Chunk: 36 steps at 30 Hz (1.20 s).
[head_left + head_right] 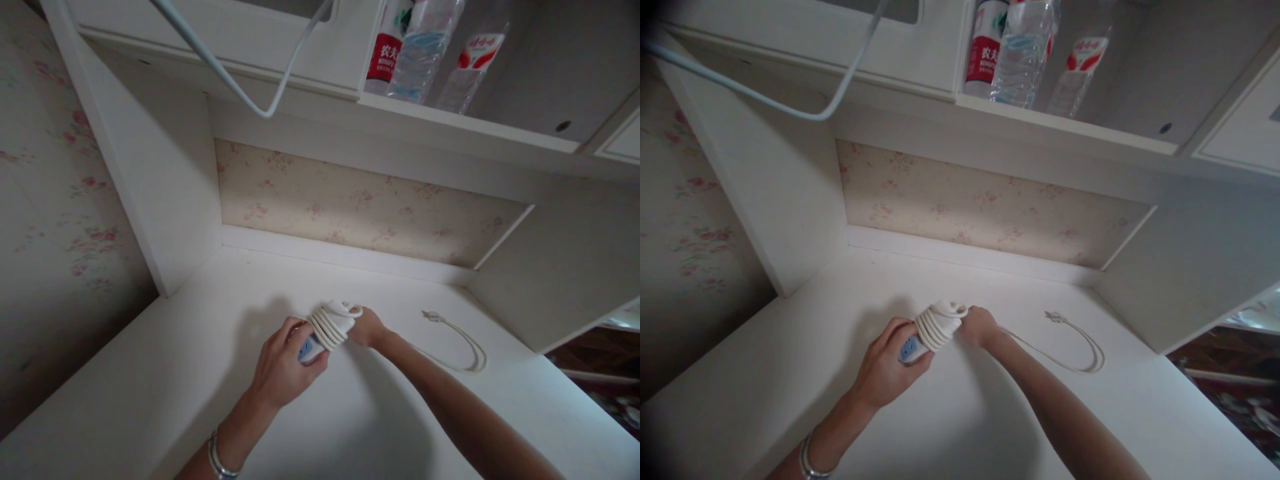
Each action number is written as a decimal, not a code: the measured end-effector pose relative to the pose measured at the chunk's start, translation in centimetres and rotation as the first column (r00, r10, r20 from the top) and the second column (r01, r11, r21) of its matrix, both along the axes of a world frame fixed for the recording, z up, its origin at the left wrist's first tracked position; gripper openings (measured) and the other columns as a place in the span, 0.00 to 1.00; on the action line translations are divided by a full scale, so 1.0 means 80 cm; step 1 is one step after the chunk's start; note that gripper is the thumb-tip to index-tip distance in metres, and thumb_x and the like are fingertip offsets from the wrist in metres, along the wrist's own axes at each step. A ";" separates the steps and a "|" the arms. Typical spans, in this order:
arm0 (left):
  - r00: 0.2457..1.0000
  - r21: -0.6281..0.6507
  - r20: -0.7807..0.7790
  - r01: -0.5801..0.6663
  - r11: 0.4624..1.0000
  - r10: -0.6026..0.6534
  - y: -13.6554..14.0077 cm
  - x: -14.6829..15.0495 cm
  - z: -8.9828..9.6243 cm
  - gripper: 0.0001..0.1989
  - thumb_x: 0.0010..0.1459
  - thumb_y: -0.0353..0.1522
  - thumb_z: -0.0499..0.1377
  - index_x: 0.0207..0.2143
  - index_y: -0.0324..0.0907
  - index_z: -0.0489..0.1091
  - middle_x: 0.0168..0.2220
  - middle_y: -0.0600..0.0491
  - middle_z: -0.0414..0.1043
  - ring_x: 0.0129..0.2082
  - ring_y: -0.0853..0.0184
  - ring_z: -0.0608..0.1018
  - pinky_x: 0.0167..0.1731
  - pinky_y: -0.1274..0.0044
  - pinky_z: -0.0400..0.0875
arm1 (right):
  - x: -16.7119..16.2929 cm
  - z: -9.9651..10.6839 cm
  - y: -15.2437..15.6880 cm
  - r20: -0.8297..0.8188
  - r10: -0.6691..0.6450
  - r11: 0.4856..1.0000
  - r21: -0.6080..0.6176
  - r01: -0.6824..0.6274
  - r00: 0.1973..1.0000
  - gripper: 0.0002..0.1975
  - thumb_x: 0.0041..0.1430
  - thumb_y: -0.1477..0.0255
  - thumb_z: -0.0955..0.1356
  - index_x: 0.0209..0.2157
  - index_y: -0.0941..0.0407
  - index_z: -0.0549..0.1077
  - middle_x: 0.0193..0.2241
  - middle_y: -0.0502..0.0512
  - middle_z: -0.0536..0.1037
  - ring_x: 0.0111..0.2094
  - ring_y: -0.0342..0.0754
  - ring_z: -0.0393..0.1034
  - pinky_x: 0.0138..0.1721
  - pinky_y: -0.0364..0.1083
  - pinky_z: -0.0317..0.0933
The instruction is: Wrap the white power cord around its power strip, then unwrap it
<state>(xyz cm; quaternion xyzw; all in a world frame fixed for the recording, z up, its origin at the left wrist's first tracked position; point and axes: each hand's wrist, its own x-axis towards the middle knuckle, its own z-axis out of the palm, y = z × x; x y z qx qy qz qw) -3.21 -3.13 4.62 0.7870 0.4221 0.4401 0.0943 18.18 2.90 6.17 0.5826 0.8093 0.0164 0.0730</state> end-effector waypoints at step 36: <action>0.970 -0.155 -0.222 0.062 0.986 -0.096 0.009 0.012 -0.026 0.17 0.50 0.27 0.61 0.43 0.48 0.68 0.44 0.51 0.69 0.42 0.63 0.73 0.45 0.70 0.70 | -0.042 0.079 -0.057 0.142 0.414 0.849 0.297 -0.438 0.899 0.20 0.61 0.69 0.57 0.22 0.57 0.73 0.20 0.57 0.77 0.21 0.46 0.67 0.29 0.46 0.49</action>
